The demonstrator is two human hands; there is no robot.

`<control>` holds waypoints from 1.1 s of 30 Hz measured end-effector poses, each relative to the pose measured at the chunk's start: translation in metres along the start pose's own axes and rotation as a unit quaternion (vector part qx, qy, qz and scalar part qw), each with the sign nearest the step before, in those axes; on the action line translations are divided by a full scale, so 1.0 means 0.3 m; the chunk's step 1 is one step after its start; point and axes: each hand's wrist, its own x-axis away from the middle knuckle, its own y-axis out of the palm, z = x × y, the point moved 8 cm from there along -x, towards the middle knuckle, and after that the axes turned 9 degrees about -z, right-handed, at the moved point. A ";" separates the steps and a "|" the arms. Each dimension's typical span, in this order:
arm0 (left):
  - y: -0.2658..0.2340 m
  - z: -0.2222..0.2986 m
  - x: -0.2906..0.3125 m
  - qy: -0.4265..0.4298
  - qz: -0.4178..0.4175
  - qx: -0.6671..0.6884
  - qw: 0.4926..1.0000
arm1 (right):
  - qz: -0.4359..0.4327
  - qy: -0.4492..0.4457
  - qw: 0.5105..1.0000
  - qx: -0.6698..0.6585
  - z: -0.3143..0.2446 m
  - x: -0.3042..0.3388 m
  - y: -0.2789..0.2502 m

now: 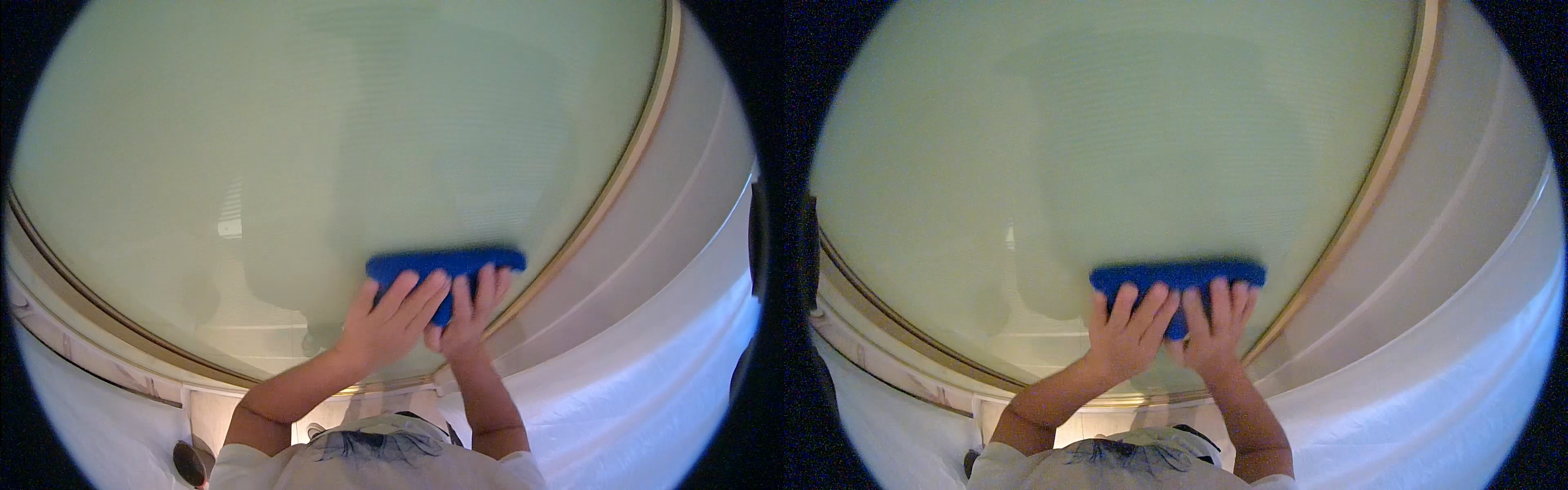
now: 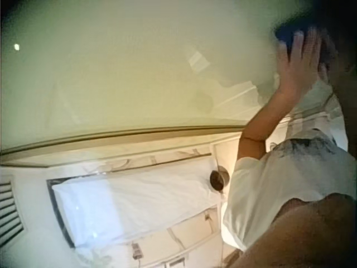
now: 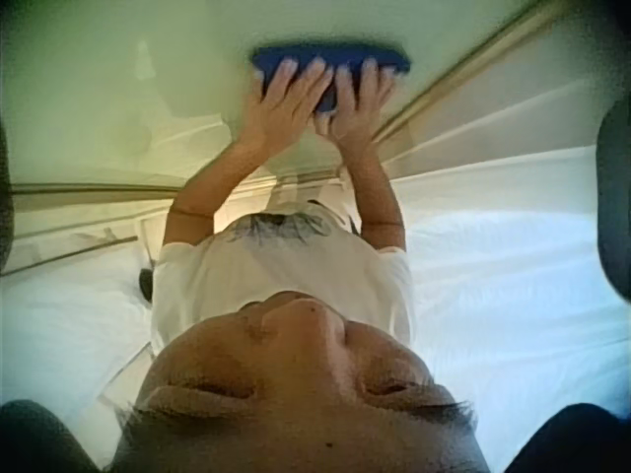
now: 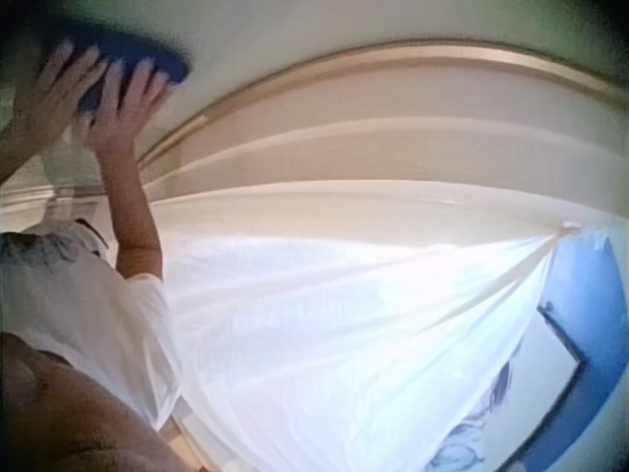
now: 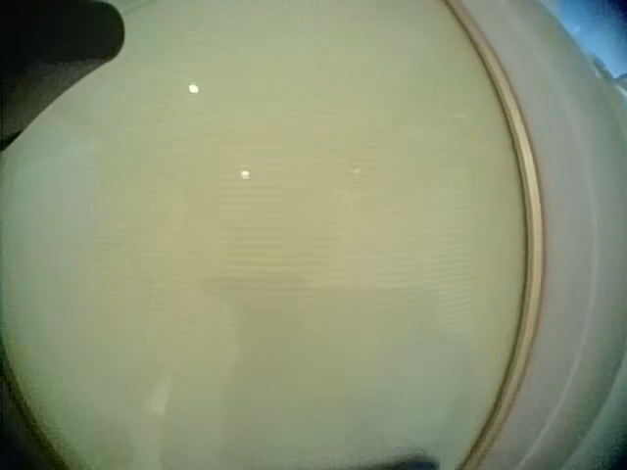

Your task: The person wipes several wooden hangers with a blue cloth and places them into a closet. Then the person wipes the inside of the closet door with the same cloth.

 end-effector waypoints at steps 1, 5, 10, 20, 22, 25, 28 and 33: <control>0.033 0.002 0.067 0.013 -0.016 0.016 1.000 | -0.006 0.000 1.000 0.005 -0.035 0.062 0.034; 0.082 -0.010 0.213 0.008 -0.047 0.017 0.999 | -0.019 0.030 0.998 -0.045 -0.114 0.178 0.113; -0.067 -0.131 0.073 -0.055 0.019 -0.020 0.998 | 0.013 0.000 1.000 -0.022 -0.135 -0.114 0.015; -0.154 -0.155 -0.085 -0.064 0.058 -0.019 0.996 | 0.021 -0.010 1.000 -0.002 -0.100 -0.270 -0.067; -0.123 -0.143 -0.024 -0.057 0.045 -0.015 0.997 | -0.001 -0.033 0.999 0.013 -0.115 -0.204 -0.033; -0.023 -0.071 0.117 -0.062 -0.033 0.017 0.997 | -0.020 -0.054 0.998 0.017 -0.122 -0.020 0.025; 0.020 -0.030 0.163 -0.065 -0.039 0.023 0.997 | -0.061 -0.042 0.996 0.040 -0.115 0.052 0.056; -0.111 -0.075 -0.089 -0.088 -0.011 0.046 0.995 | 0.001 -0.059 0.998 0.022 -0.041 -0.204 -0.084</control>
